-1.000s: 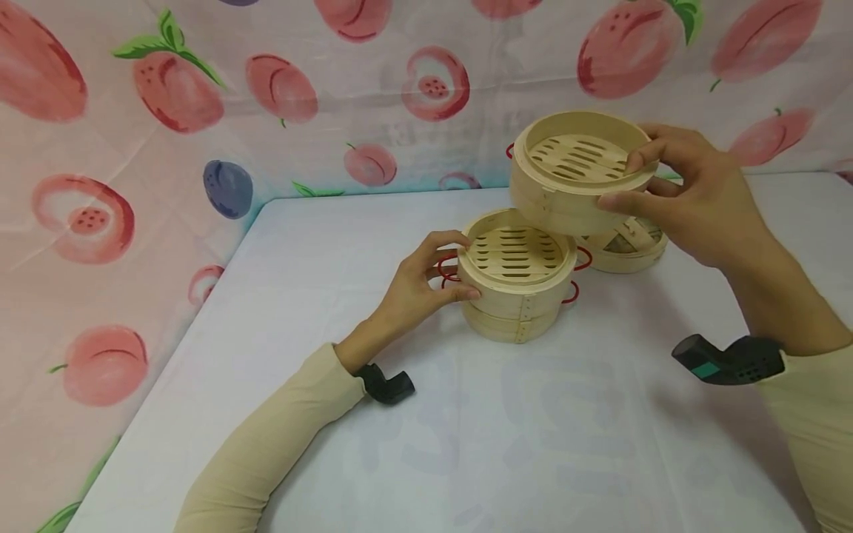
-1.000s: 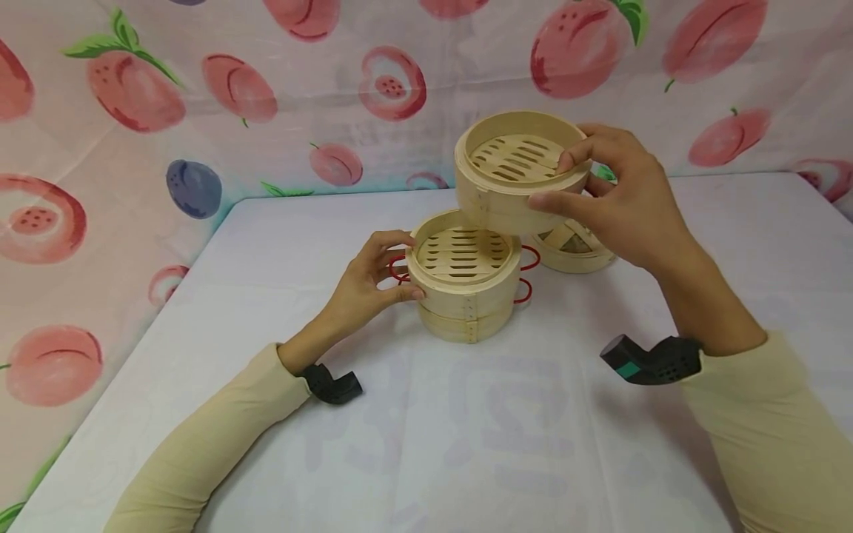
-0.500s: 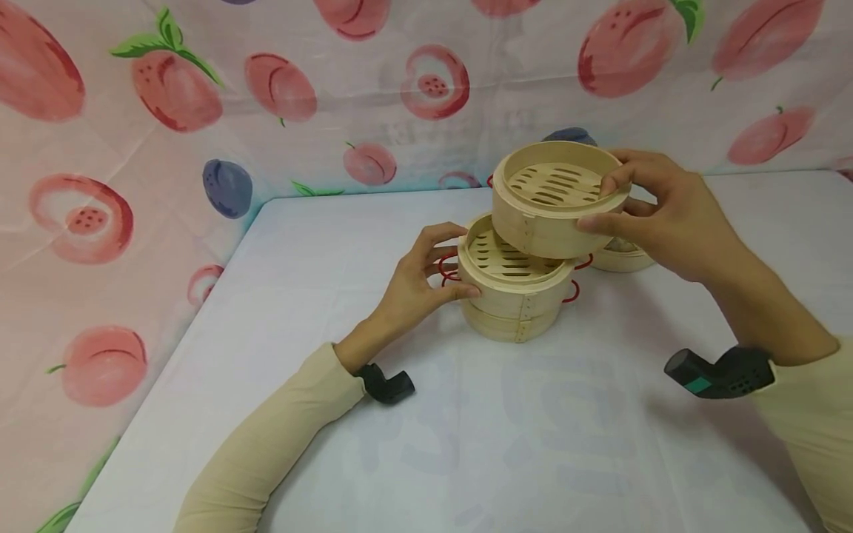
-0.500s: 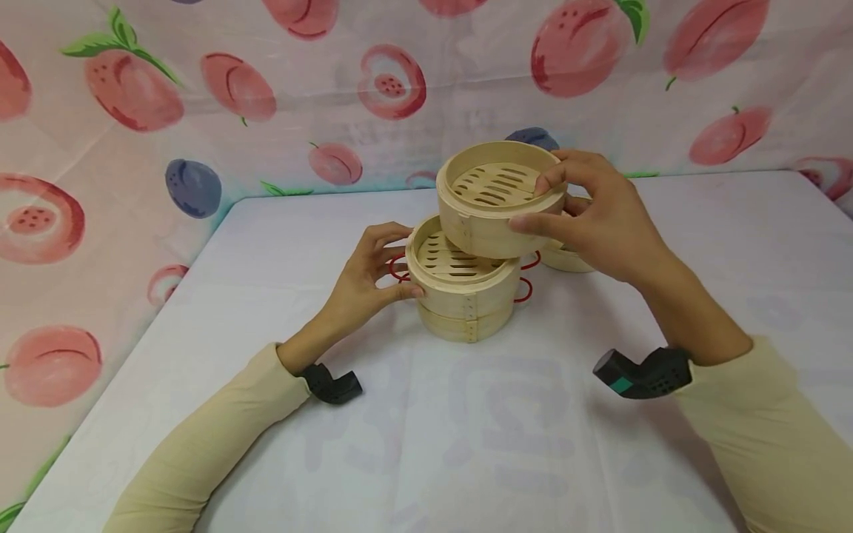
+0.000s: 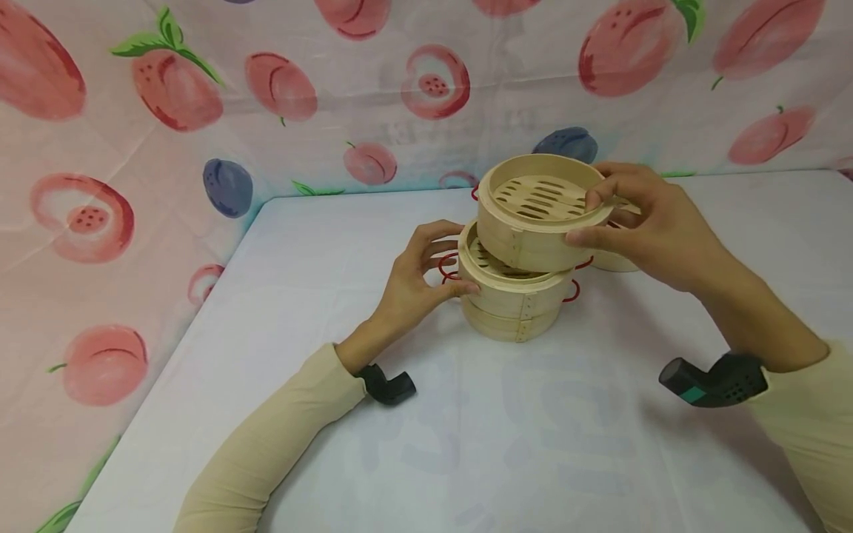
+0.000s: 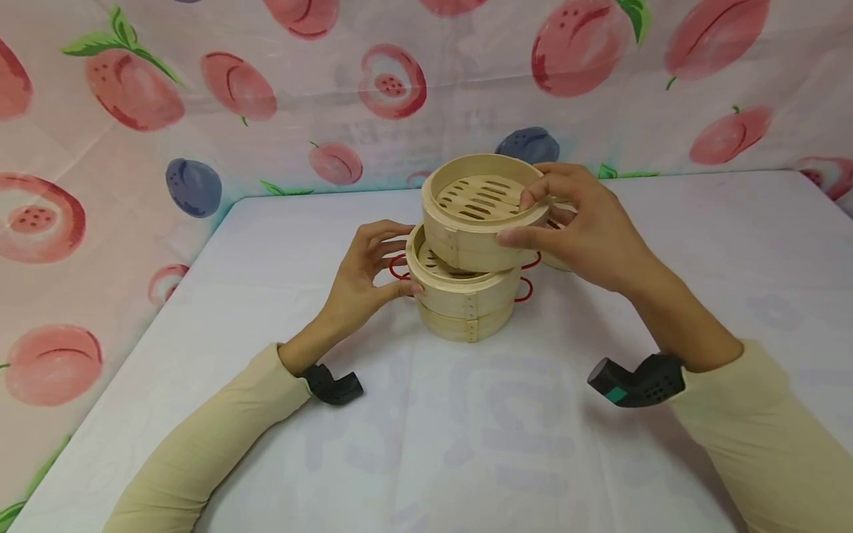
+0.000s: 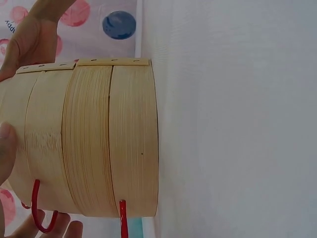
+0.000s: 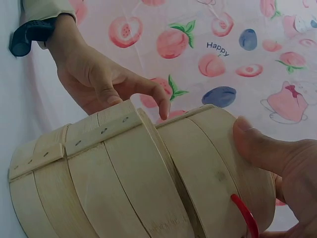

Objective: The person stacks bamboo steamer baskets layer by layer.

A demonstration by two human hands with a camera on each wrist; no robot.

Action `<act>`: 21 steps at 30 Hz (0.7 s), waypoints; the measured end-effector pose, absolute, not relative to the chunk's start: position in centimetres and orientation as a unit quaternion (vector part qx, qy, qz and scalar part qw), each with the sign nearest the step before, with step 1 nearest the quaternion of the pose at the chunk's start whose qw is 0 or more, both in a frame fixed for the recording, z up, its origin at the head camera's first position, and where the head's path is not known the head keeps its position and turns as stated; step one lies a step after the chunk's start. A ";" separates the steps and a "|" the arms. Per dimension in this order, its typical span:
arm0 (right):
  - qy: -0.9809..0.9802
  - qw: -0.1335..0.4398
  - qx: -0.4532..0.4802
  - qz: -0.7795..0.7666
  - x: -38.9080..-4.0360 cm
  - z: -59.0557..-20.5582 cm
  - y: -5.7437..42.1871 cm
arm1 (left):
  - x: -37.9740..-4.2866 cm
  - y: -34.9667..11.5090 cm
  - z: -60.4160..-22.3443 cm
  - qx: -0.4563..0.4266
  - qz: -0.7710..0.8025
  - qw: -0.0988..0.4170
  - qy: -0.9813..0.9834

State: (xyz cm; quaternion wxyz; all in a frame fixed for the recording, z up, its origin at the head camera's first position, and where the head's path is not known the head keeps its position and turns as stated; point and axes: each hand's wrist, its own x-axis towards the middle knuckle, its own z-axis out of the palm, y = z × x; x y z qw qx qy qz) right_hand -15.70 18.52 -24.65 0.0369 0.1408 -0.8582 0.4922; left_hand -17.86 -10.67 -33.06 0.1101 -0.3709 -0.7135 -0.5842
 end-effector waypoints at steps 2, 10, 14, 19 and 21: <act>-0.858 0.036 0.147 0.491 -15.6 -24.6 18.4 | -17.8 -10.7 -33.1 -0.369 -0.584 0.115 -0.714; -0.843 0.043 0.174 0.506 -15.3 -24.6 18.0 | -17.6 -10.6 -33.1 -0.364 -0.595 0.125 -0.705; -0.844 0.040 0.179 0.504 -15.2 -24.6 17.8 | -17.6 -10.5 -33.1 -0.367 -0.593 0.140 -0.703; -0.848 0.038 0.177 0.498 -15.0 -24.6 17.5 | -17.6 -10.4 -33.2 -0.371 -0.588 0.156 -0.702; -0.848 0.036 0.177 0.499 -15.0 -24.6 17.4 | -17.6 -10.4 -33.2 -0.369 -0.585 0.157 -0.705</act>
